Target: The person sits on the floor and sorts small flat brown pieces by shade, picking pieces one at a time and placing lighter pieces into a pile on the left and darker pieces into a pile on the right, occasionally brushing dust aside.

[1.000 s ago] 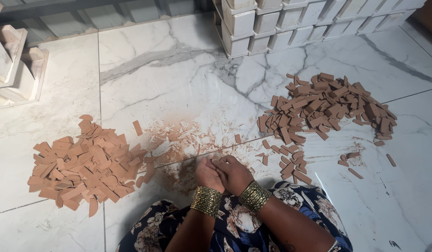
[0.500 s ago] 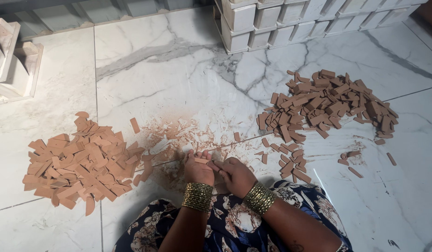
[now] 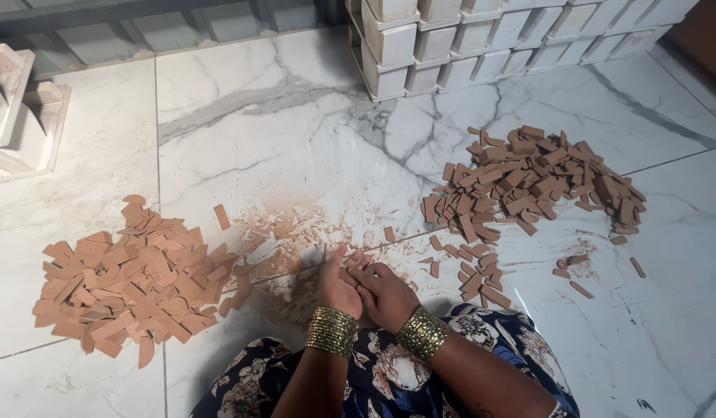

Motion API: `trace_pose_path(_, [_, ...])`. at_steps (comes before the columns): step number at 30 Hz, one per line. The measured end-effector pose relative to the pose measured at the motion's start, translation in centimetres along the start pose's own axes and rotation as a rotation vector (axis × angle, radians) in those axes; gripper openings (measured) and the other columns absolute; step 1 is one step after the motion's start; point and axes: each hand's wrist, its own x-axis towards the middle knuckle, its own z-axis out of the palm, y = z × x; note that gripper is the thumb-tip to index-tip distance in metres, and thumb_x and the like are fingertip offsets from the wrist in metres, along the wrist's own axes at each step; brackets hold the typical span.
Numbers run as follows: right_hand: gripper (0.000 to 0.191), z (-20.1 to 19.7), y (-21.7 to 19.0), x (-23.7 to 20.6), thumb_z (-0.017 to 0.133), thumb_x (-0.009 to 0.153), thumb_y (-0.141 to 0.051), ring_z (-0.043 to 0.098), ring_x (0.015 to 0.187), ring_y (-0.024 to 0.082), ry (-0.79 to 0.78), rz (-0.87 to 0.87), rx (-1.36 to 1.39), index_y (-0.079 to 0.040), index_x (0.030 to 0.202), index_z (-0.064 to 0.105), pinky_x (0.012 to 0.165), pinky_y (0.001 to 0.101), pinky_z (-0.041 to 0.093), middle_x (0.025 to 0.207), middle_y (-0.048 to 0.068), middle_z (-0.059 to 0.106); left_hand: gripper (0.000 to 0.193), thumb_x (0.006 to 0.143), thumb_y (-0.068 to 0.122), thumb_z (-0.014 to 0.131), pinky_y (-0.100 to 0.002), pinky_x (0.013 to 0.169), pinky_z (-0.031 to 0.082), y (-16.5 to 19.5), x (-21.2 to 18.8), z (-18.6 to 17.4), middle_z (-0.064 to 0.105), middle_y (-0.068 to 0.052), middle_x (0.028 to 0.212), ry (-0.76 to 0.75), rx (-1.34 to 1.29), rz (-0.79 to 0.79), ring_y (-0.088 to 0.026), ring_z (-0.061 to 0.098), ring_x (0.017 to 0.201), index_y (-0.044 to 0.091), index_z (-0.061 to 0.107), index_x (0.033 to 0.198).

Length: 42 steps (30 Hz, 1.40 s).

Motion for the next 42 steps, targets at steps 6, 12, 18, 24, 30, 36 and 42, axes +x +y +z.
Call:
trace_pose_path(6, [0.046, 1.1, 2.2, 1.9, 0.064, 0.09, -0.021, 0.068, 0.091, 0.034, 0.01, 0.159, -0.121, -0.026, 0.135, 0.065, 0.078, 0.0439, 0.057, 0.107, 0.014, 0.063, 0.041, 0.103, 0.032, 0.047, -0.043, 0.102, 0.05, -1.8, -0.3, -1.2, 0.065, -0.014, 0.126, -0.102, -0.018, -0.051, -0.027, 0.061, 0.117, 0.005, 0.049, 0.133])
trace_pose_path(12, [0.047, 2.1, 1.4, 0.7, 0.061, 0.093, -0.019, 0.068, 0.09, 0.032, -0.017, 0.111, -0.021, -0.021, 0.14, 0.061, 0.078, 0.0425, 0.057, 0.11, 0.013, 0.061, 0.05, 0.104, 0.034, 0.039, -0.042, 0.107, 0.047, -0.7, 0.0, -1.1, 0.055, -0.016, 0.142, -0.073, 0.082, 0.017, -0.031, 0.051, 0.134, 0.004, 0.042, 0.144])
trace_pose_path(18, [0.043, 1.9, -0.8, -0.5, 0.057, 0.097, -0.023, 0.07, 0.091, 0.029, -0.136, 0.059, -0.013, -0.027, 0.14, 0.062, 0.079, 0.0404, 0.058, 0.105, 0.012, 0.062, 0.054, 0.1, 0.027, 0.038, -0.042, 0.104, 0.046, 0.5, 0.3, -1.4, 0.052, -0.011, 0.148, 0.132, 0.203, 0.056, -0.03, 0.052, 0.136, 0.01, 0.035, 0.152])
trace_pose_path(24, [0.05, 1.9, -0.9, 1.5, 0.061, 0.088, -0.028, 0.069, 0.087, 0.032, -0.102, 0.045, -0.23, -0.031, 0.138, 0.061, 0.072, 0.0444, 0.057, 0.112, 0.012, 0.062, 0.053, 0.105, 0.034, 0.049, -0.043, 0.096, 0.054, -0.1, 1.2, -2.8, 0.057, -0.018, 0.136, 0.082, -0.072, -0.074, -0.03, 0.061, 0.113, -0.002, 0.046, 0.143])
trace_pose_path(30, [0.043, 1.7, -1.0, 1.1, 0.062, 0.098, -0.035, 0.07, 0.091, 0.03, -0.301, 0.137, -0.27, -0.033, 0.14, 0.06, 0.079, 0.0432, 0.057, 0.109, 0.01, 0.061, 0.037, 0.105, 0.028, 0.044, -0.045, 0.092, 0.054, 2.2, 1.7, -2.9, 0.059, -0.015, 0.135, 0.298, 0.115, 0.065, -0.033, 0.061, 0.111, 0.007, 0.045, 0.136])
trace_pose_path(36, [0.058, -0.1, -0.5, 0.5, 0.067, 0.087, -0.024, 0.069, 0.088, 0.031, -0.172, 0.075, -0.28, -0.028, 0.143, 0.057, 0.073, 0.044, 0.057, 0.109, 0.01, 0.06, 0.036, 0.103, 0.019, 0.051, -0.047, 0.086, 0.057, 1.3, 1.8, -2.8, 0.059, -0.021, 0.134, 0.227, 0.077, 0.097, -0.036, 0.063, 0.111, 0.003, 0.045, 0.135])
trace_pose_path(42, [0.057, 1.3, -1.2, 1.1, 0.071, 0.084, -0.029, 0.069, 0.086, 0.032, -0.214, 0.066, -0.254, -0.03, 0.139, 0.06, 0.073, 0.0445, 0.056, 0.103, 0.012, 0.06, 0.036, 0.103, 0.021, 0.05, -0.045, 0.092, 0.059, -0.9, 1.9, -2.3, 0.064, -0.025, 0.131, 0.197, 0.006, 0.104, -0.035, 0.07, 0.109, 0.003, 0.046, 0.134])
